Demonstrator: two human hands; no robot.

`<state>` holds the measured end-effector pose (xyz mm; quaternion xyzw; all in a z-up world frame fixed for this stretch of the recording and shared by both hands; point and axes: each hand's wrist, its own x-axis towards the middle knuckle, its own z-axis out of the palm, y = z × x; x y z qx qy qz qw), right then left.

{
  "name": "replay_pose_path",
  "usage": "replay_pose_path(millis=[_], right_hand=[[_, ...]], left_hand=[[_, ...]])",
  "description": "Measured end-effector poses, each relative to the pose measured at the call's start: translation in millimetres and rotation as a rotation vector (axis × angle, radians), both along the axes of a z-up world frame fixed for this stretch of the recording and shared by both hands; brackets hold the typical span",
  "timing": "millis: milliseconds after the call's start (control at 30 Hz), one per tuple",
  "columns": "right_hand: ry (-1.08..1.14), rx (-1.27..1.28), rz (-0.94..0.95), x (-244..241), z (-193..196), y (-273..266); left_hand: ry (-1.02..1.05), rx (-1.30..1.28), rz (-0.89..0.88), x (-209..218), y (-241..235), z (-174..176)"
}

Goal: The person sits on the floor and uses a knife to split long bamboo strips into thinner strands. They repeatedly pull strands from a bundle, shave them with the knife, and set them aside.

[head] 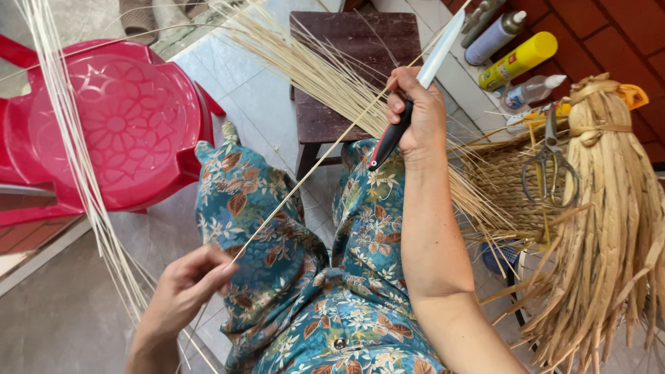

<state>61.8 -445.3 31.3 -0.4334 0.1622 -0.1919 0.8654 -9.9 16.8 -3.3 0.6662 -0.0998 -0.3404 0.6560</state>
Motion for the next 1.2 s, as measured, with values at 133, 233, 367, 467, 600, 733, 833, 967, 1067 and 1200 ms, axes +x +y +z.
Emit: replay_pose_path(millis=[133,233,367,467,600,733,833,967,1067,1200], right_hand=[[-0.022,0.020,0.000,7,-18,-12],[0.020,0.128,-0.047,11,-27,-22],[0.037,0.155,0.050,14,-31,-28],[0.047,0.138,0.109,13,-33,-26],[0.073,0.147,0.112,13,-29,-23],[0.080,0.124,0.126,10,-24,-19],[0.080,0.115,0.136,11,-25,-17],[0.085,0.107,0.138,9,-27,-16],[0.071,0.114,0.149,11,-30,-17],[-0.006,0.228,0.149,6,-30,-33]], left_hand=[[0.065,0.007,0.117,-28,48,-4],[-0.070,0.082,0.447,-46,71,10],[-0.263,0.219,0.827,-26,92,35],[-0.236,0.241,0.889,8,99,32],[-0.345,0.450,0.898,59,102,9],[-0.430,0.633,0.864,95,109,-22],[-0.465,0.758,0.830,113,113,-41],[-0.539,0.929,0.793,124,114,-47],[-0.724,1.102,0.749,119,95,-36],[-0.840,1.085,0.690,100,36,-2]])
